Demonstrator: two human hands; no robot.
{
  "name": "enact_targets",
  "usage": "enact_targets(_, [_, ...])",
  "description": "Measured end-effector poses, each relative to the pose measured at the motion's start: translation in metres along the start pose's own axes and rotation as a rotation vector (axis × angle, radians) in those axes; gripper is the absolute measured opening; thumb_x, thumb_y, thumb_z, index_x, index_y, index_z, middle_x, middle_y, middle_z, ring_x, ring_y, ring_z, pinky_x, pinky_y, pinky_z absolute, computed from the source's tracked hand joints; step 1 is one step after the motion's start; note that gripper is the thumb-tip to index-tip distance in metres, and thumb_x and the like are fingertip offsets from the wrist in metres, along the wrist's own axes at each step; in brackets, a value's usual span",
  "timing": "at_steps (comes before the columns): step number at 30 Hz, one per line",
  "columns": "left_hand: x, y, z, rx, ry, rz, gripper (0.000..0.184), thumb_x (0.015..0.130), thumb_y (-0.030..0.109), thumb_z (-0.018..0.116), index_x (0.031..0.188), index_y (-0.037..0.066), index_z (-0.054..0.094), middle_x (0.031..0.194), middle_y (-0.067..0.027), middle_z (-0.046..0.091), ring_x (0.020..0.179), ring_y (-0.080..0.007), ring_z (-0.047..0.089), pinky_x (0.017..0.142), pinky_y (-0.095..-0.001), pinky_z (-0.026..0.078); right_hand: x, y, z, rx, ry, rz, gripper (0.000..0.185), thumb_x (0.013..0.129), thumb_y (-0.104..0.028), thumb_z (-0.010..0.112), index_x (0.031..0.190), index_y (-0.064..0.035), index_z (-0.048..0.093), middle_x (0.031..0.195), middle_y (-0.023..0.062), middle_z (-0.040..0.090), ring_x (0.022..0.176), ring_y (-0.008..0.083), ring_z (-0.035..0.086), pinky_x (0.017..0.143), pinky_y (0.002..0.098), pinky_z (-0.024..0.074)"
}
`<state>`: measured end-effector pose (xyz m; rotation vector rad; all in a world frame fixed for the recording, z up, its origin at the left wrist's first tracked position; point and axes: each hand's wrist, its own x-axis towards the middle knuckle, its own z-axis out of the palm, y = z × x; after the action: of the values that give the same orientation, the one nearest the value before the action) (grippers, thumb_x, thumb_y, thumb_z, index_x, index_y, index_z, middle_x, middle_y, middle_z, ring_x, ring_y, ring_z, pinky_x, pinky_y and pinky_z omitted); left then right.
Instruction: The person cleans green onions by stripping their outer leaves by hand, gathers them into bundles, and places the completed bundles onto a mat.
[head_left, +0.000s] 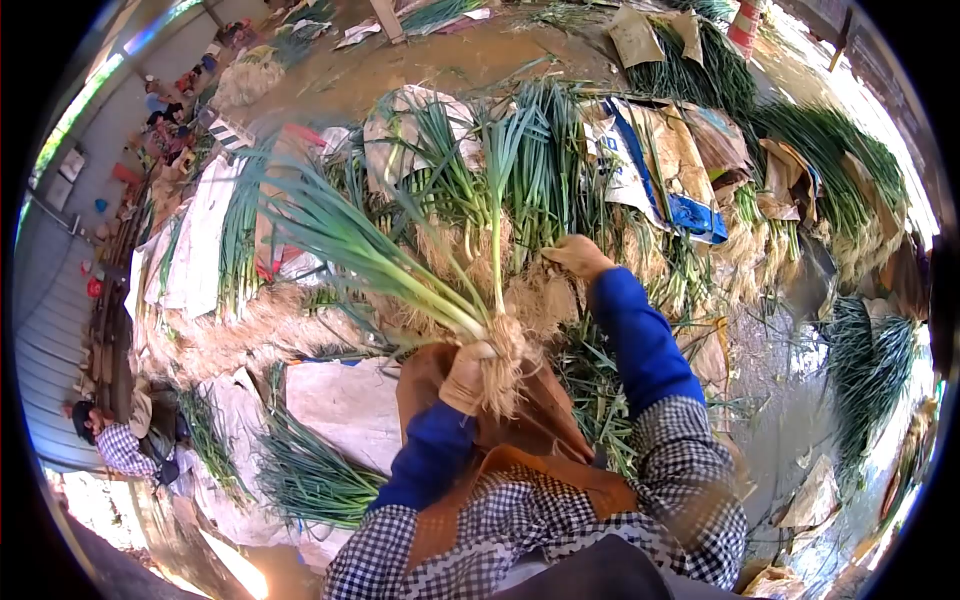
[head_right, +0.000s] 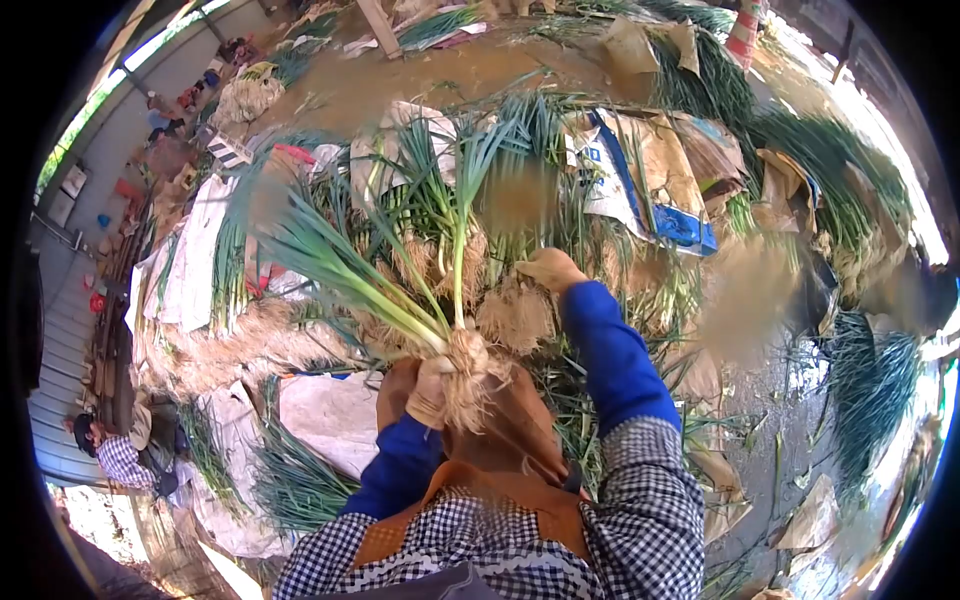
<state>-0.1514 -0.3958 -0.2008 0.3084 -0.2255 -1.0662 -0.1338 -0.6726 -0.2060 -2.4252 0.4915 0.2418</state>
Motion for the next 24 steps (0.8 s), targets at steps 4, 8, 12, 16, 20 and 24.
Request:
enact_targets(4, [-0.007, -0.035, 0.003, -0.063, 0.058, -0.049, 0.055, 0.067, 0.003, 0.048, 0.122, 0.000, 0.042, 0.104, -0.0145, 0.054, 0.098, -0.0263, 0.055, 0.090, -0.0416, 0.045, -0.096, 0.036, 0.011, 0.873, -0.003, -0.159, 0.035, 0.085, -0.033, 0.057, 0.097, -0.0010, 0.061, 0.078, 0.0040, 0.059, 0.071, 0.0149, 0.053, 0.062, 0.0268, 0.0438])
enact_targets(8, [-0.015, -0.083, -0.029, 0.042, 0.139, -0.225, 0.054, 0.071, 0.005, 0.045, 0.123, -0.005, 0.041, 0.102, -0.0155, 0.059, 0.087, -0.0220, 0.061, 0.077, -0.0356, 0.053, -0.139, 0.030, 0.055, 1.242, -0.130, 0.003, 0.027, 0.088, -0.022, 0.055, 0.105, -0.0023, 0.058, 0.092, -0.0027, 0.059, 0.077, 0.0065, 0.052, 0.070, 0.0216, 0.0426])
enact_targets(12, [-0.017, -0.103, 0.008, -0.030, 0.284, -0.281, 0.045, 0.073, 0.006, 0.045, 0.116, -0.006, 0.048, 0.098, -0.0148, 0.060, 0.082, -0.0228, 0.061, 0.075, -0.0343, 0.053, -0.128, 0.014, 0.062, 1.053, -0.014, -0.069, 0.034, 0.088, -0.028, 0.053, 0.106, 0.0008, 0.056, 0.089, 0.0009, 0.059, 0.077, 0.0124, 0.054, 0.071, 0.0263, 0.0441])
enact_targets(16, [-0.017, -0.116, -0.013, 0.010, 0.423, -0.204, 0.037, 0.075, 0.005, 0.044, 0.109, -0.007, 0.052, 0.094, -0.0135, 0.060, 0.078, -0.0235, 0.060, 0.074, -0.0358, 0.053, -0.109, 0.006, 0.069, -0.080, 0.547, -0.081, 0.029, 0.085, -0.034, 0.053, 0.076, -0.0075, 0.060, 0.071, 0.0140, 0.060, 0.065, 0.0309, 0.058, 0.059, 0.0369, 0.0463])
enact_targets(20, [-0.018, -0.121, -0.026, 0.029, 0.536, -0.136, 0.034, 0.073, 0.004, 0.044, 0.104, -0.007, 0.052, 0.092, -0.0133, 0.059, 0.079, -0.0237, 0.060, 0.073, -0.0372, 0.053, -0.159, 0.011, 0.058, -0.283, 0.703, -0.299, 0.029, 0.082, -0.027, 0.058, 0.060, -0.0085, 0.053, 0.056, 0.0124, 0.052, 0.051, 0.0289, 0.054, 0.047, 0.0378, 0.0426])
enact_targets(24, [-0.016, -0.118, -0.022, -0.059, 0.405, -0.205, 0.038, 0.072, 0.004, 0.044, 0.108, -0.006, 0.050, 0.093, -0.0134, 0.059, 0.080, -0.0240, 0.060, 0.074, -0.0375, 0.054, -0.187, 0.023, 0.045, -0.259, 0.844, -0.124, 0.029, 0.081, -0.024, 0.059, 0.059, -0.0084, 0.052, 0.053, 0.0102, 0.050, 0.046, 0.0269, 0.049, 0.045, 0.0363, 0.0410])
